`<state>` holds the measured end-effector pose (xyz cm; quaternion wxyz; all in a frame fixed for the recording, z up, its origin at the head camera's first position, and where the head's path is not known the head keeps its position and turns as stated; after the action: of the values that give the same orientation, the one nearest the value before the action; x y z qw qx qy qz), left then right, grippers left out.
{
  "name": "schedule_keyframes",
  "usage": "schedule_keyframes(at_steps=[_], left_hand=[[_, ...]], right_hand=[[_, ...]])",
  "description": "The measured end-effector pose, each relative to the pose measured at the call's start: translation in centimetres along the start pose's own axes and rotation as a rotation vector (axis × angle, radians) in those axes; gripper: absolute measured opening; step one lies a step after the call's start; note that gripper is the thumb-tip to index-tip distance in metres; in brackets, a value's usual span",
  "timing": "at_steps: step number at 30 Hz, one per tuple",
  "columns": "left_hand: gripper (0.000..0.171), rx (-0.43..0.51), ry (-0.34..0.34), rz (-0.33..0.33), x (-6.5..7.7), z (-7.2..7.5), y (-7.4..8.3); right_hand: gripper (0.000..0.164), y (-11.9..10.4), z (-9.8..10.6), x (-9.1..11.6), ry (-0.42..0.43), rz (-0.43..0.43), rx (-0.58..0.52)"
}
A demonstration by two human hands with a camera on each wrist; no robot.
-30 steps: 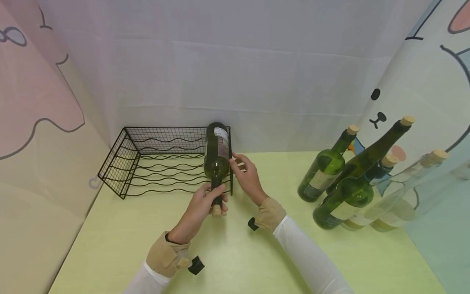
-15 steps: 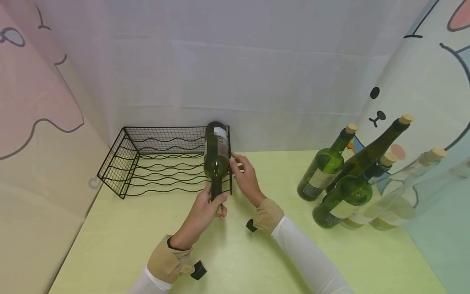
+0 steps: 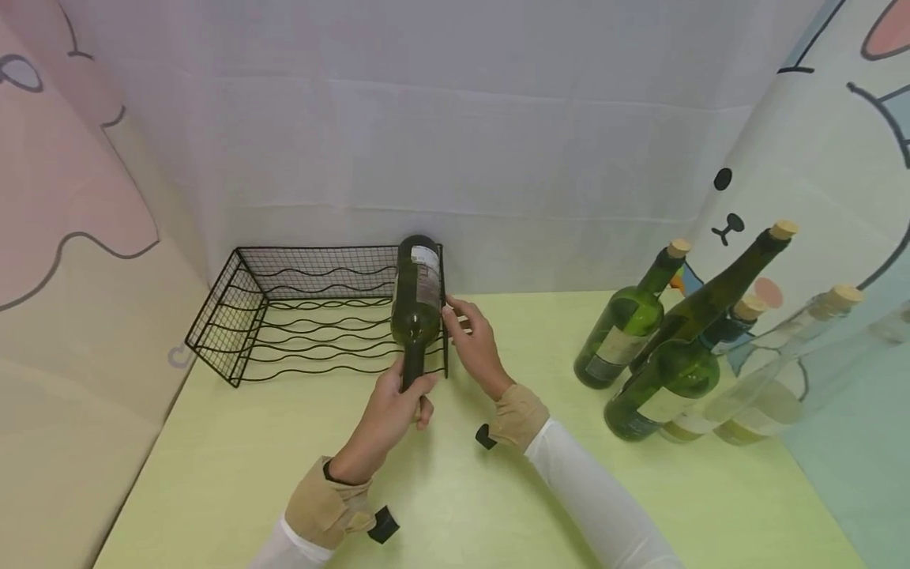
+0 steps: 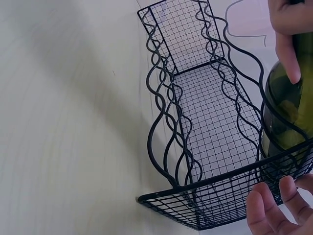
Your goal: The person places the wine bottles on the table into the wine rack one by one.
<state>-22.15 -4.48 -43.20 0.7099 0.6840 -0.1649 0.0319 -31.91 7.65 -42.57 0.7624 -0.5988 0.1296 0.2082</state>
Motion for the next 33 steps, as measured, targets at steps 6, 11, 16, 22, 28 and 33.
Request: schedule_keyframes(at_steps=[6,11,16,22,28,33], left_hand=[[0.029,0.106,-0.038,-0.02,0.1,0.0,0.1],[0.032,0.158,-0.057,-0.02,0.1,0.0,0.1],[0.033,0.26,-0.104,-0.001,0.0,-0.2,-0.1],[0.031,0.396,-0.188,0.008,-0.1,-0.8,-0.2],[0.031,0.514,-0.284,-0.006,0.0,-1.3,-0.1],[0.031,0.641,-0.38,-0.012,0.1,-1.8,0.1]], right_hand=[[0.042,-2.8,0.3,0.2,-0.021,-0.004,-0.011],[0.043,-3.5,0.3,0.2,-0.026,-0.005,-0.019],[0.042,-3.4,0.3,0.2,-0.015,-0.011,-0.027],[0.041,-3.4,0.3,0.2,0.006,-0.02,-0.014],[0.042,-3.4,0.3,0.2,0.01,-0.019,-0.04],[0.041,-3.4,0.4,0.1,0.014,-0.021,-0.022]])
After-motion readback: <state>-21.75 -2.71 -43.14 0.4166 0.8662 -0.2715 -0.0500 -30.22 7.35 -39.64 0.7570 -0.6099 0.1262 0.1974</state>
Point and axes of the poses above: each hand's wrist, its own x-axis away from the middle knuckle, its own z-axis out of the back of the hand, y = z × x, the point moved 10 cm from there along -x, towards the middle knuckle, and after that the axes turned 10 degrees about z, right-handed, at the moved point
